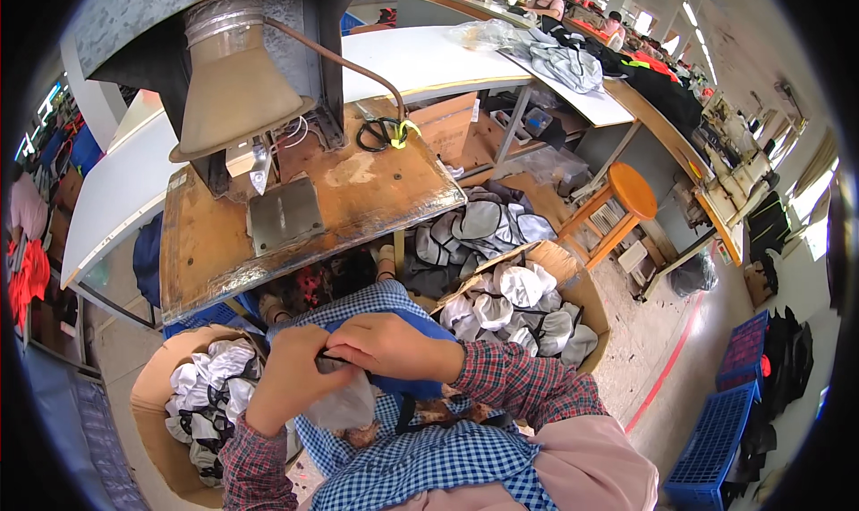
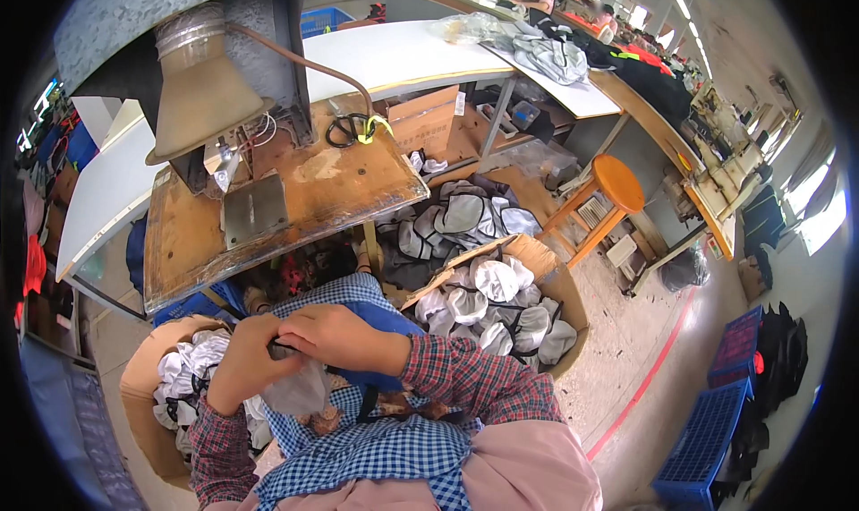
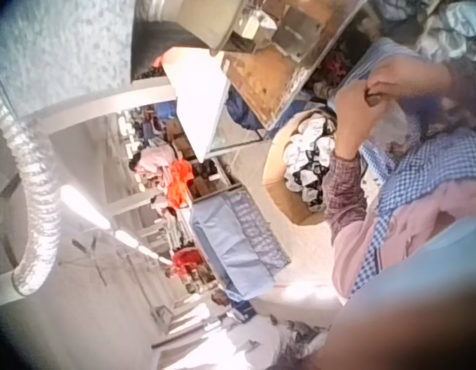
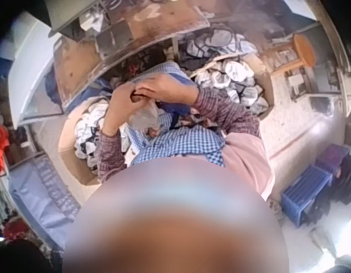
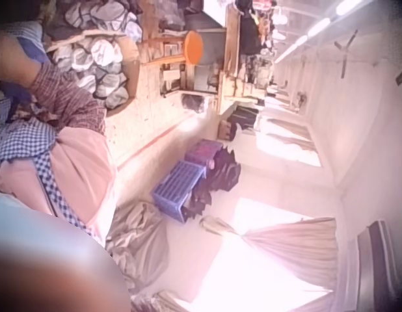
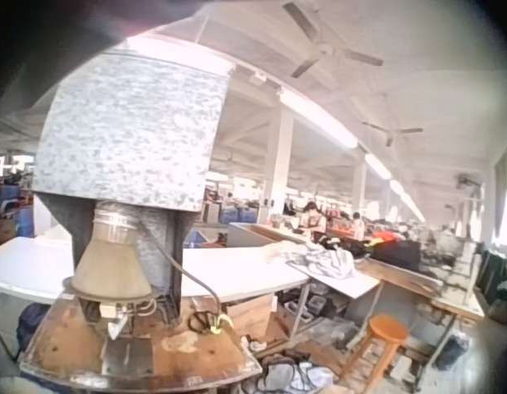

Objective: The recorder is seen assembling white fabric masks with black straps using a specialized industrial press or sewing tool at a workstation.

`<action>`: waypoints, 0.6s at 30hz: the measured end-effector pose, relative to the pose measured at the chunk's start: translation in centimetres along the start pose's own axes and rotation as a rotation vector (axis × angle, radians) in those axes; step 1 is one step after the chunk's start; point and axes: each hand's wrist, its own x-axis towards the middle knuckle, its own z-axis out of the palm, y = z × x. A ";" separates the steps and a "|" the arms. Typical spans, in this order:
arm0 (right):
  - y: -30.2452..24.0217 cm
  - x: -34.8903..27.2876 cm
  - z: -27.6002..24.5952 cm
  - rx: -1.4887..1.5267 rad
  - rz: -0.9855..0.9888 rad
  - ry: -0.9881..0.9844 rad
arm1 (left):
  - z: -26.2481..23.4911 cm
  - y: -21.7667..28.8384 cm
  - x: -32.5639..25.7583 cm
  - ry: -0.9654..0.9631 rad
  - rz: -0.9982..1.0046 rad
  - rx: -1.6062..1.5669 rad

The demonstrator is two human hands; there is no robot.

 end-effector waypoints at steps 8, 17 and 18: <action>0.3 -0.4 0.4 0.057 0.092 0.089 | 0.0 -0.9 -0.5 0.063 -0.154 -0.080; 0.1 0.7 -0.5 -0.098 -0.115 -0.039 | -0.1 -1.4 -0.8 -0.001 -0.112 -0.112; 0.4 0.6 -0.6 -0.103 -0.148 -0.062 | -0.1 -1.6 -0.9 -0.013 -0.116 -0.141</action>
